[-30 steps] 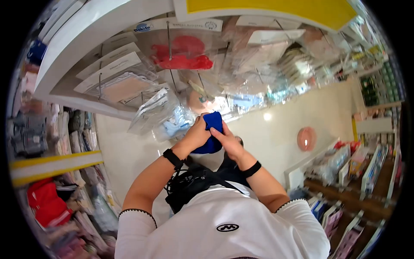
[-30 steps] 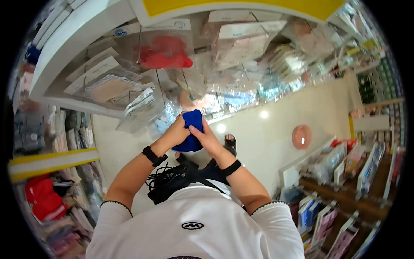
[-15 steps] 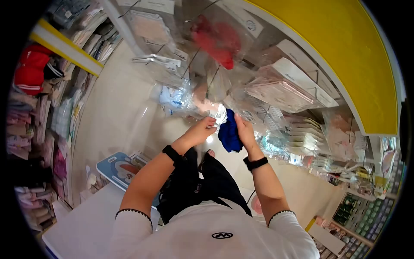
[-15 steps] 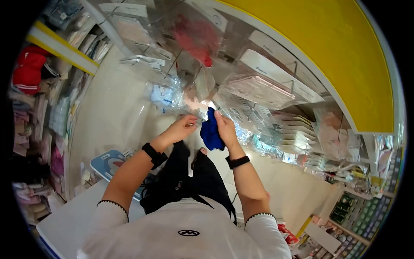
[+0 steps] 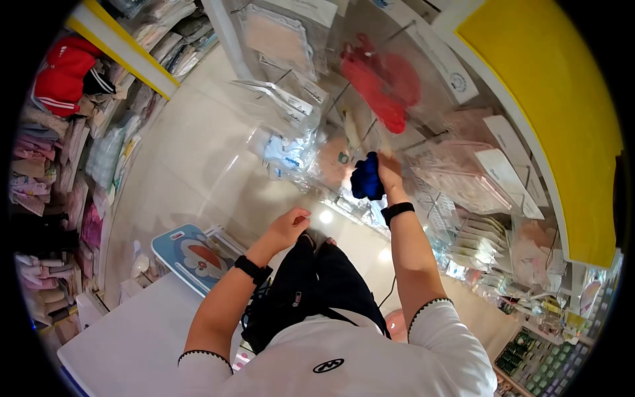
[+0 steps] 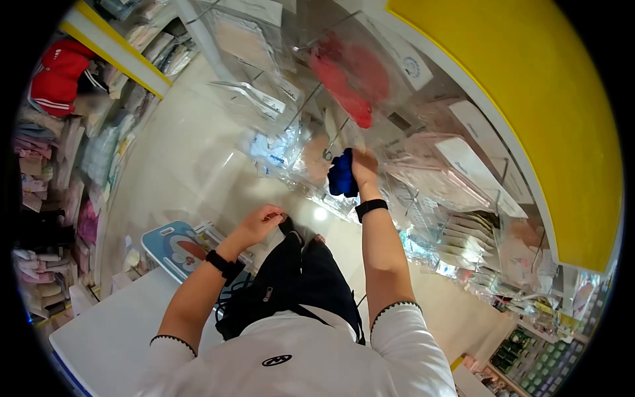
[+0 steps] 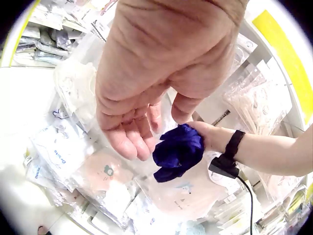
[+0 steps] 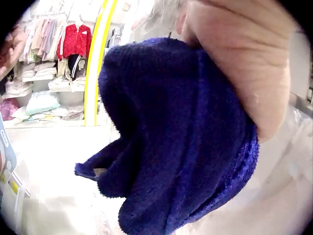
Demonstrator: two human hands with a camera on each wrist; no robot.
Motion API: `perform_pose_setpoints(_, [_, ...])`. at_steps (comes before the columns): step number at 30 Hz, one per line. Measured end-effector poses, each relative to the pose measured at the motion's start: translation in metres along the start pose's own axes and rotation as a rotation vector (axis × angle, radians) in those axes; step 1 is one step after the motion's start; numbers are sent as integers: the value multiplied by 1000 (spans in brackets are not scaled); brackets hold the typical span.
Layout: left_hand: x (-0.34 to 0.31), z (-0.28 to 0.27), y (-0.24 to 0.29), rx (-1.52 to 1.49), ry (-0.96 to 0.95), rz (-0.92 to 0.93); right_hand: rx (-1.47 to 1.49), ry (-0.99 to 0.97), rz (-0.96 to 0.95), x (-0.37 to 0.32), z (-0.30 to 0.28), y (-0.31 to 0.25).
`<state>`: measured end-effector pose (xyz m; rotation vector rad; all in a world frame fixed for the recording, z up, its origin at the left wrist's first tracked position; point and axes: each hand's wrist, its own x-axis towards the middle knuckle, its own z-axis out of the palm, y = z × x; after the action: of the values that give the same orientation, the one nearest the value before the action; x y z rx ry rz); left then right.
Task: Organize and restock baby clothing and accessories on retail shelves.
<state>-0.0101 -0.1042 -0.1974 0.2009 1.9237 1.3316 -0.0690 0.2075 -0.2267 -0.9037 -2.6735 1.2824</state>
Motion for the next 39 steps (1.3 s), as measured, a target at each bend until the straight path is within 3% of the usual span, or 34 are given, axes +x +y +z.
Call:
perform_pose_setpoints(2, [2, -4, -13, 21, 8, -34, -213, 62, -13, 1, 4, 5])
perform_pose_setpoints(6, [17, -10, -20, -11, -27, 16, -369, 160, -44, -35, -13, -40])
perform_pose_setpoints(9, [31, -11, -12, 4, -8, 86, -330, 240, -170, -55, -21, -50])
perform_pose_setpoints(13, [44, -16, 21, 116, 97, 206, -451, 138, -190, -75, -32, -54])
perform_pose_setpoints(17, [58, -20, 48, 143, 190, 242, -544, 165, -367, -89, -36, -39])
perform_pose_setpoints(20, [57, -22, 77, 458, 336, 402, -476, 129, -413, -104, -44, -33])
perform_pose_setpoints(23, [60, -15, 107, 505, 395, 595, -497, 79, -451, -114, -52, -27])
perform_pose_setpoints(26, [63, -7, 135, 774, 425, 796, -494, 5, -521, -119, -64, -28])
perform_pose_setpoints(29, [80, -3, 124, 1029, 223, 737, -458, -25, -611, -124, -73, -26])
perform_pose_setpoints(32, [78, -9, 126, 1012, -194, 359, -412, -36, -628, -128, -79, -27])
perform_pose_setpoints(33, [78, -12, 114, 959, -178, 494, -399, -44, -615, -130, -79, -27])
perform_pose_setpoints(36, [68, -12, 104, 783, -251, 455, -345, -94, -560, -139, -76, -30])
perform_pose_setpoints(37, [67, -11, 89, 716, -200, 531, -321, -105, -558, -142, -74, -32])
perform_pose_setpoints(39, [54, -17, 84, 659, -187, 469, -252, -166, -583, -143, -70, -35])
